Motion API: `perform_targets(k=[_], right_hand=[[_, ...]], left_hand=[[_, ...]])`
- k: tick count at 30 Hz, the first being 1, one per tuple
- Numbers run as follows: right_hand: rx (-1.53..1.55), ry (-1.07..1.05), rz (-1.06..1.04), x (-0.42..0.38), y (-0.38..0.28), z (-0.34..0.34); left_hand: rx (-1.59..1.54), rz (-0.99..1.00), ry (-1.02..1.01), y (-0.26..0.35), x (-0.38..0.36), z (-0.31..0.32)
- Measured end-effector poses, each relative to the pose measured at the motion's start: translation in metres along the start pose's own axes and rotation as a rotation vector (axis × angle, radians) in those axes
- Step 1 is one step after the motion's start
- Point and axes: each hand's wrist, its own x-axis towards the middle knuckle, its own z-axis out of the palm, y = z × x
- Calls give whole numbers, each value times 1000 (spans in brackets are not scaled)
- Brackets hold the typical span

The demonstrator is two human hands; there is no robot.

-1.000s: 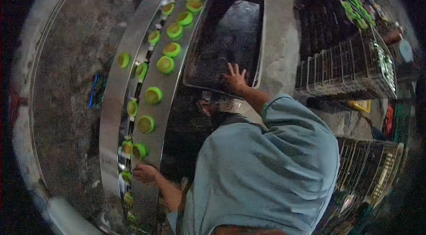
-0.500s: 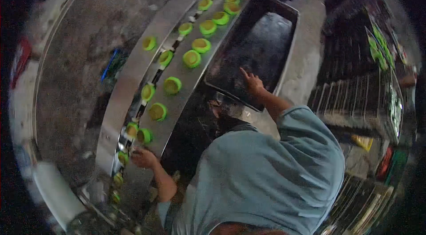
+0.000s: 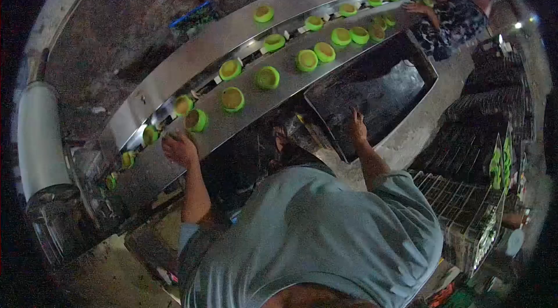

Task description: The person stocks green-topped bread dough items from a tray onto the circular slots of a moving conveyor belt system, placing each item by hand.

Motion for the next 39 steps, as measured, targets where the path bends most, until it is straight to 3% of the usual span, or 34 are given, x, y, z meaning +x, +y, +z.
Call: perform_targets(k=[4,5,7,11,13,14,15,17,18,20,22,25,29,31,37,39], right_hand=[[-39,58,-94,39,37,95],[-39,55,-118,38,30,79],[126,-222,39,24,14,31],[-29,-116,-8,28,6,42],[83,-335,202,31,-14,18],[76,-342,194,32,-9,37],[-281,-39,80,32,3,80],[-636,269,-51,39,11,91],[-288,-39,11,43,5,61],[51,-360,64,38,-10,15],[159,-361,95,33,-27,-18],[116,-318,67,35,-25,-11],[140,-350,104,37,-32,-19],[7,-402,88,36,-33,-21],[179,-356,138,32,-35,-29],[155,-334,93,31,-36,-26]], left_hand=[[13,94,37,-11,4,9],[10,62,29,-7,1,8],[16,20,28,-6,3,6],[-7,66,56,-8,2,11],[8,60,71,-24,1,28],[103,146,87,-41,3,44],[196,233,104,-47,5,52],[83,126,73,-14,1,18],[-35,24,47,0,-1,8],[85,68,32,-16,3,24],[203,118,17,-19,3,22],[9,48,58,-1,3,9],[336,195,74,-28,2,33],[468,264,113,-40,2,46],[339,172,101,-44,6,54],[235,78,9,-35,7,46]])
